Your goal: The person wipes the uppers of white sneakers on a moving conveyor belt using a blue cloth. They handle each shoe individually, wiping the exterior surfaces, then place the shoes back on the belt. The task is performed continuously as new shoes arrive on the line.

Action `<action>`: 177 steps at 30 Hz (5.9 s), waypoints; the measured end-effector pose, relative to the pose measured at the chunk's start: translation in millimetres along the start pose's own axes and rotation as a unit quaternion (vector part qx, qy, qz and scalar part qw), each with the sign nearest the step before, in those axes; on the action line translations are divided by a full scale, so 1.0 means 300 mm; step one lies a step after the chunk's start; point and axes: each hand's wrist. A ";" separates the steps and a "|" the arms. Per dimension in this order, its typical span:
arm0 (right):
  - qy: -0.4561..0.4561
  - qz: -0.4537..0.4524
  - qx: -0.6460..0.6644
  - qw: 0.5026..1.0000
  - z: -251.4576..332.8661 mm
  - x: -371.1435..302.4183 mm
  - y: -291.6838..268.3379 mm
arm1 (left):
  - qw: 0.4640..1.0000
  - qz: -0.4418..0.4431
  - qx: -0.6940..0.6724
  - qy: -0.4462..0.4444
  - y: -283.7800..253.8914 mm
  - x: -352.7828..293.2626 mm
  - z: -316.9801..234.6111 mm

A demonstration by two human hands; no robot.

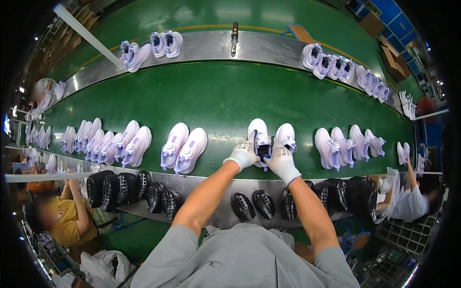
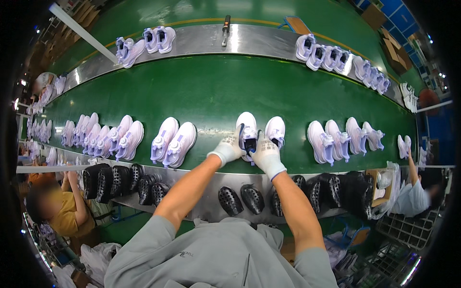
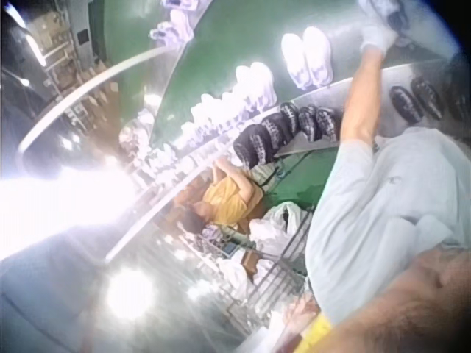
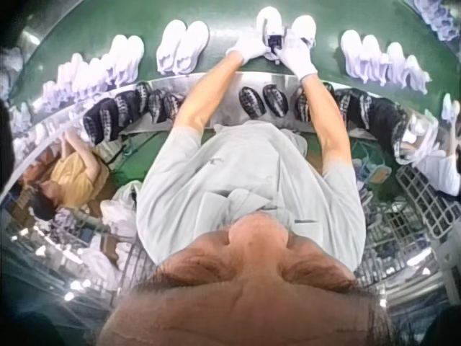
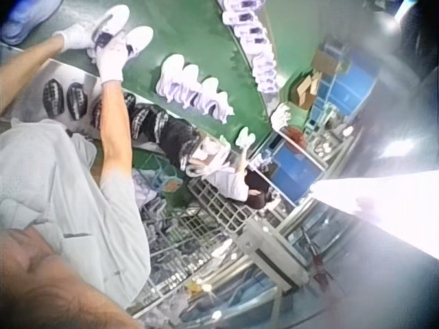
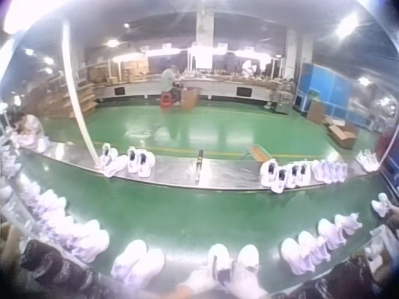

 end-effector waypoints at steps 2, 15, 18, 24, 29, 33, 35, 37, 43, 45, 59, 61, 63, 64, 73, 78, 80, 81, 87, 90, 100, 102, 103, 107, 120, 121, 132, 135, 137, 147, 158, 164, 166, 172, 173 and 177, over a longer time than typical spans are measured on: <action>0.010 0.074 -0.010 0.997 0.006 0.065 -0.034 | 0.999 -0.024 -0.030 -0.028 0.031 0.035 0.007; 0.029 0.009 -0.063 0.998 -0.009 -0.114 0.001 | 0.992 -0.083 0.082 -0.042 0.035 -0.050 -0.065; -0.044 0.017 -0.213 0.976 -0.094 -0.179 0.047 | 0.992 -0.078 0.093 -0.043 0.083 0.006 -0.064; -0.088 0.043 -0.141 0.985 -0.222 -0.191 -0.121 | 0.948 -0.240 0.210 -0.012 0.115 -0.179 -0.124; -0.283 0.078 -0.188 0.937 -0.120 0.091 -0.219 | 0.946 -0.184 0.265 0.002 0.261 -0.148 -0.124; -0.331 0.180 -0.224 0.899 -0.116 0.220 -0.202 | 0.955 -0.170 0.242 0.003 0.265 -0.139 -0.119; -0.311 0.154 -0.206 0.915 -0.101 0.241 -0.174 | 0.953 -0.178 0.243 0.011 0.275 -0.133 -0.104; -0.304 0.146 -0.198 0.920 -0.091 0.226 -0.155 | 0.957 -0.165 0.240 0.007 0.271 -0.125 -0.095; -0.329 0.154 -0.229 0.903 -0.219 0.175 -0.149 | 0.989 -0.139 0.019 -0.054 0.263 -0.073 -0.083; -0.317 0.136 -0.217 0.913 -0.213 0.153 -0.123 | 0.991 -0.102 -0.054 -0.069 0.222 -0.091 -0.127; -0.233 0.217 -0.191 0.929 -0.127 0.139 -0.190 | 0.983 -0.140 0.025 -0.114 0.269 -0.026 -0.111; -0.244 0.188 -0.143 0.941 -0.156 0.142 -0.157 | 0.974 -0.128 -0.139 -0.124 0.222 -0.032 -0.102; -0.238 0.128 -0.070 0.960 -0.201 0.101 -0.093 | 0.985 -0.102 -0.070 -0.120 0.229 -0.018 -0.061; -0.176 0.114 -0.050 0.976 -0.155 0.028 -0.112 | 0.985 -0.104 -0.061 -0.120 0.231 -0.029 -0.052; 0.004 0.038 0.152 0.988 -0.132 -0.060 0.133 | 0.988 -0.098 0.089 -0.079 0.245 -0.071 -0.107; -0.103 -0.035 0.026 0.994 -0.149 -0.121 0.103 | 0.984 -0.087 0.058 -0.146 0.265 -0.054 -0.090; -0.132 0.026 -0.063 0.989 -0.137 -0.129 0.159 | 0.984 -0.109 0.063 -0.129 0.311 -0.021 -0.038; -0.097 0.060 -0.097 0.989 -0.129 -0.130 0.168 | 0.983 -0.121 0.068 -0.121 0.313 -0.026 -0.043; -0.142 -0.068 0.212 0.965 -0.214 -0.100 0.179 | 0.976 -0.181 0.079 -0.094 0.342 -0.050 -0.081; -0.081 -0.024 0.026 0.996 -0.117 -0.051 0.075 | 0.978 -0.168 0.083 -0.091 0.350 -0.051 -0.071; -0.090 -0.040 -0.025 0.995 -0.154 -0.040 0.089 | 0.982 -0.155 0.064 -0.093 0.343 -0.043 -0.064; -0.033 0.045 -0.035 0.998 -0.103 -0.024 0.056 | 0.980 -0.149 0.068 -0.109 0.351 -0.043 -0.054; -0.001 0.097 -0.035 0.995 -0.076 -0.022 0.003 | 0.982 -0.137 0.066 -0.109 0.346 -0.038 -0.059; -0.047 0.043 -0.003 0.998 -0.108 -0.018 0.008 | 0.982 -0.152 0.056 -0.098 0.332 -0.057 -0.065; -0.136 -0.023 -0.029 0.990 -0.167 -0.002 0.079 | 0.986 -0.146 0.039 -0.067 0.351 -0.031 -0.024; -0.188 -0.064 -0.051 0.979 -0.177 0.003 0.099 | 0.986 -0.148 0.044 -0.062 0.345 -0.034 -0.032; -0.105 0.018 -0.012 0.994 -0.140 -0.024 0.039 | 0.984 -0.161 0.041 -0.058 0.347 -0.034 -0.010; -0.164 -0.003 -0.015 0.986 -0.176 -0.007 0.089 | 0.984 -0.164 0.041 -0.062 0.357 -0.032 -0.016; -0.156 0.019 -0.027 0.987 -0.169 0.015 0.093 | 0.984 -0.159 0.052 -0.061 0.368 -0.020 -0.001; 0.021 0.091 -0.010 0.996 -0.059 0.009 0.031 | 0.978 -0.193 0.054 -0.048 0.401 0.023 0.034; -0.128 0.000 0.020 0.992 -0.191 0.023 0.143 | 0.977 -0.195 0.079 -0.030 0.415 0.026 0.043; -0.009 0.084 0.100 0.991 -0.106 0.016 0.093 | 0.975 -0.200 0.086 -0.045 0.398 0.014 0.022; -0.053 0.010 0.077 0.996 -0.139 0.006 0.123 | 0.967 -0.239 0.077 -0.041 0.398 0.000 -0.007; -0.057 -0.128 0.113 0.984 -0.408 -0.135 -0.116 | 0.888 -0.438 0.091 -0.103 0.313 -0.164 -0.228; -0.034 -0.146 0.087 0.985 -0.490 -0.110 -0.123 | 0.900 -0.414 0.092 -0.106 0.290 -0.135 -0.275; -0.096 0.047 -0.024 0.994 -0.597 0.015 -0.156 | 0.923 -0.341 0.178 0.028 0.274 0.057 -0.170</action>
Point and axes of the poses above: each hand's wrist, its own x-axis towards the middle knuckle, its own y-axis out of the palm, z = x × y, and after that the axes turned 13 degrees about z, right-handed
